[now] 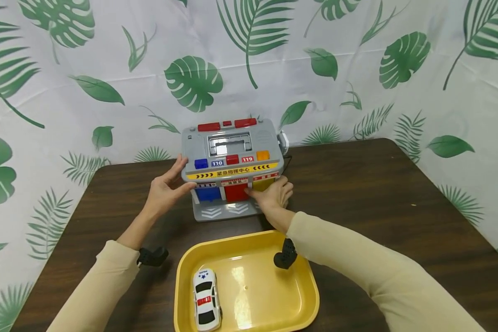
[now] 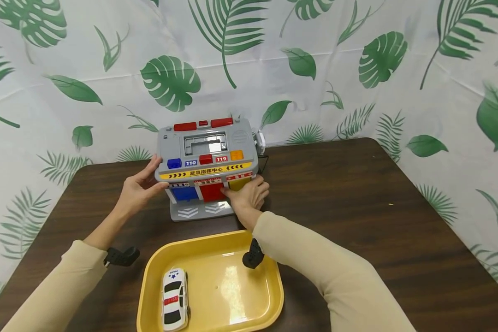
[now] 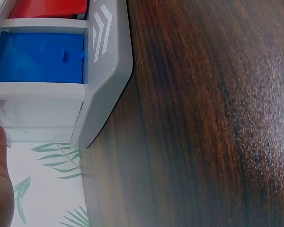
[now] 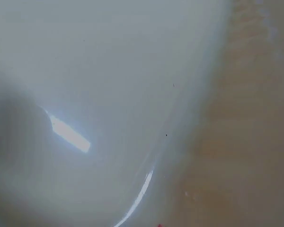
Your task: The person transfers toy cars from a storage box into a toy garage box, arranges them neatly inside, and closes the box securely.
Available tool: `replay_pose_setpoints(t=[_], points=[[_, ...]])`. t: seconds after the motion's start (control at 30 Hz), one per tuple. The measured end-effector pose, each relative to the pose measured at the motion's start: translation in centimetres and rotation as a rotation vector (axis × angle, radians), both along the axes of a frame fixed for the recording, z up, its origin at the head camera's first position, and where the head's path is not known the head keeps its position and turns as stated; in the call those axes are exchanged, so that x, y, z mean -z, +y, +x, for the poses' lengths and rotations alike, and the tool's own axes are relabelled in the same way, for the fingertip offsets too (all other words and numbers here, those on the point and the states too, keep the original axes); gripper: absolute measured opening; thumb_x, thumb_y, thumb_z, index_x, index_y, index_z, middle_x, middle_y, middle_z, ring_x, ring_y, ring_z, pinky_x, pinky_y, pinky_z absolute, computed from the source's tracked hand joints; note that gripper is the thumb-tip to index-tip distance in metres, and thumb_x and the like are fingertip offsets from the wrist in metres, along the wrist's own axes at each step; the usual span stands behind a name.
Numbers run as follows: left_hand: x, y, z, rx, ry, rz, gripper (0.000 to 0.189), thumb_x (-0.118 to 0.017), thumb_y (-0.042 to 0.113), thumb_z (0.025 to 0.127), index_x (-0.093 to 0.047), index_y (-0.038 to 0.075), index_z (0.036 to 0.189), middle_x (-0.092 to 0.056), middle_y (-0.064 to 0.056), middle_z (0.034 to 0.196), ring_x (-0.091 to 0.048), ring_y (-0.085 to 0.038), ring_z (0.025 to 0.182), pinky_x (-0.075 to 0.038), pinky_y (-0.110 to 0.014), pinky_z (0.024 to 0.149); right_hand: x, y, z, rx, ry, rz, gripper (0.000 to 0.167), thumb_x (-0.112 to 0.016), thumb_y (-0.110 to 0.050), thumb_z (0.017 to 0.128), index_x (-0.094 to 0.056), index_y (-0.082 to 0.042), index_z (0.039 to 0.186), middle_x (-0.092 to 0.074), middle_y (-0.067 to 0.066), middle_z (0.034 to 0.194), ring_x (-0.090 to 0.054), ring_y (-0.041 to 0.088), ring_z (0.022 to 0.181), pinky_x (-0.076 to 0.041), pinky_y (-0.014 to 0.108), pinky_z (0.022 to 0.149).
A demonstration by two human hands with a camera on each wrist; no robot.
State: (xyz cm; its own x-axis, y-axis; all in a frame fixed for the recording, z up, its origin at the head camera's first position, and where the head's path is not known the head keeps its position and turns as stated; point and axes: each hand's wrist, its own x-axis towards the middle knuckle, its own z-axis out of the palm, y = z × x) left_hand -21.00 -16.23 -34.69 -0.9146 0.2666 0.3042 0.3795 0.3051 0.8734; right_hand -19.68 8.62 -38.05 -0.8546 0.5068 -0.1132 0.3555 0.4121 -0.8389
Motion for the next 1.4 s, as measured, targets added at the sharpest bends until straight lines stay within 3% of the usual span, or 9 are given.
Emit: replay_pose_setpoints(t=[0.2, 0.47, 0.77, 0.93, 1.17, 1.4], points=[[0.1, 0.0, -0.1, 0.01, 0.001, 0.02, 0.065, -0.068, 0.006, 0.085, -0.037, 0.003, 0.143, -0.022, -0.012, 0.154, -0.04, -0.037, 0.131, -0.042, -0.021, 0.096, 0.0, -0.2, -0.1, 0.019, -0.005, -0.002, 0.09, -0.084, -0.036, 0.068, -0.028, -0.004, 0.13, -0.033, 0.02, 0.127, -0.034, 0.034, 0.118, -0.036, 0.047, 0.107], [3.1, -0.8, -2.1, 0.015, 0.027, 0.046, 0.065, -0.07, 0.007, 0.084, -0.042, 0.017, 0.142, -0.024, 0.0, 0.154, -0.043, -0.031, 0.13, -0.042, -0.035, 0.097, 0.3, -0.5, -0.1, 0.073, 0.009, -0.017, 0.089, -0.085, -0.035, 0.066, -0.03, -0.005, 0.129, -0.035, 0.019, 0.127, -0.036, 0.035, 0.118, -0.033, 0.049, 0.108], [3.1, -0.8, -2.1, 0.006, 0.022, 0.034, 0.064, -0.07, 0.01, 0.084, -0.043, 0.017, 0.142, -0.024, -0.002, 0.154, -0.048, -0.03, 0.125, -0.047, -0.022, 0.092, 0.4, -1.1, 0.0, 0.113, 0.023, -0.02, 0.089, -0.086, -0.032, 0.066, -0.031, -0.004, 0.131, -0.035, 0.02, 0.128, -0.036, 0.036, 0.119, -0.032, 0.05, 0.107], [3.2, -0.9, -2.3, 0.008, 0.025, 0.022, 0.064, -0.07, 0.012, 0.084, -0.043, 0.018, 0.142, -0.023, -0.002, 0.154, -0.048, -0.031, 0.126, -0.046, -0.024, 0.093, 0.6, -1.3, -0.2, 0.129, 0.026, -0.008, 0.09, -0.086, -0.031, 0.065, -0.032, -0.004, 0.131, -0.035, 0.02, 0.129, -0.036, 0.036, 0.12, -0.033, 0.05, 0.104], [3.1, -0.8, -2.2, 0.008, 0.029, 0.022, 0.064, -0.07, 0.011, 0.084, -0.043, 0.017, 0.142, -0.023, -0.004, 0.155, -0.047, -0.031, 0.127, -0.046, -0.014, 0.09, 0.6, -1.3, -0.4, 0.132, 0.011, 0.012, 0.09, -0.086, -0.032, 0.065, -0.031, -0.005, 0.131, -0.035, 0.019, 0.129, -0.035, 0.035, 0.12, -0.033, 0.05, 0.102], [3.1, -0.8, -2.2, -0.006, 0.036, 0.02, 0.063, -0.071, 0.011, 0.084, -0.045, 0.017, 0.141, -0.024, -0.004, 0.154, -0.05, -0.032, 0.124, -0.047, -0.015, 0.089, 0.4, -1.3, -0.5, 0.129, 0.01, 0.03, 0.09, -0.085, -0.035, 0.065, -0.032, -0.005, 0.132, -0.036, 0.019, 0.128, -0.036, 0.035, 0.12, -0.034, 0.05, 0.1]])
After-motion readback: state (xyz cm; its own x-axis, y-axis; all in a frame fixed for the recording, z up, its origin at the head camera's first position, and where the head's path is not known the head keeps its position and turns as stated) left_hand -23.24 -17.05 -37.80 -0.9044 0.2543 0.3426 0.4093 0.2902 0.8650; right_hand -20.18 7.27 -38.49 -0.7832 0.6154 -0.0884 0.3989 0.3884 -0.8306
